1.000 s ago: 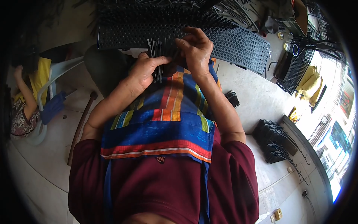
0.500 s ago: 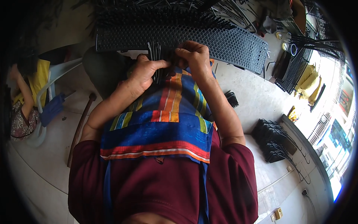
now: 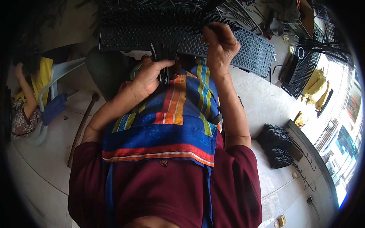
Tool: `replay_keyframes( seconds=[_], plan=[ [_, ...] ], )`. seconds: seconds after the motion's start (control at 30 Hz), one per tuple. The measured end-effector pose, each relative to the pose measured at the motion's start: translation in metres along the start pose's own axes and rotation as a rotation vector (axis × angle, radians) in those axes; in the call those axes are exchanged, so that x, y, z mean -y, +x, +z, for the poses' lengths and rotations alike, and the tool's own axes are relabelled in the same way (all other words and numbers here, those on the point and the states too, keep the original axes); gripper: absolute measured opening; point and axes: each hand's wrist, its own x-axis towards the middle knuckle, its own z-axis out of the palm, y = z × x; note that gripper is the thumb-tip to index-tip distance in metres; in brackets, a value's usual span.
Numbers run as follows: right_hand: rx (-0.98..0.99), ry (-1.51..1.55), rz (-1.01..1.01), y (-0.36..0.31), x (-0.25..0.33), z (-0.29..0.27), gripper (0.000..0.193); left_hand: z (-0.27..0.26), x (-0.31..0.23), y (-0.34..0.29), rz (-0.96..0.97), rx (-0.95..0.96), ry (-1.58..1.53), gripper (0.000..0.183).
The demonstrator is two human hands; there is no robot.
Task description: Manually sorting and placing small metal rods into a perforated metal grid.
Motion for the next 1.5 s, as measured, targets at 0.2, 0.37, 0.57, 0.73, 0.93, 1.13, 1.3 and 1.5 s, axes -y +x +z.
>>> replay_keyframes(
  seconds=[0.2, 0.37, 0.57, 0.73, 0.93, 1.13, 1.3, 1.5],
  plan=[
    [0.092, -0.253, -0.263, 0.013, -0.02, 0.004, 0.013, -0.002, 0.0, 0.006, -0.064, -0.045, -0.021, 0.013],
    [0.117, -0.337, -0.291, 0.013, -0.017, 0.009, 0.014, -0.01, 0.005, 0.014, -0.087, -0.012, -0.067, 0.013],
    [0.177, -0.632, -0.37, 0.016, -0.017, 0.014, 0.014, -0.009, 0.001, 0.012, -0.073, -0.027, -0.023, 0.012],
    [0.136, -0.65, -0.399, 0.018, -0.011, 0.022, 0.014, -0.009, 0.004, 0.013, -0.028, -0.016, -0.037, 0.011],
    [0.233, -0.791, -0.495, 0.025, -0.006, 0.024, 0.013, -0.011, 0.002, 0.011, -0.097, 0.024, -0.044, 0.017],
    [0.28, -0.94, -0.521, 0.023, -0.005, 0.022, 0.017, -0.01, 0.001, 0.01, -0.099, 0.0, -0.088, 0.008],
    [0.297, -1.041, -0.505, 0.021, -0.003, 0.02, 0.025, -0.008, -0.002, 0.012, -0.107, -0.005, -0.098, 0.008],
    [0.346, -1.044, -0.486, 0.012, -0.003, 0.013, 0.025, -0.009, 0.0, 0.012, -0.054, 0.017, -0.054, 0.013]
  ],
)
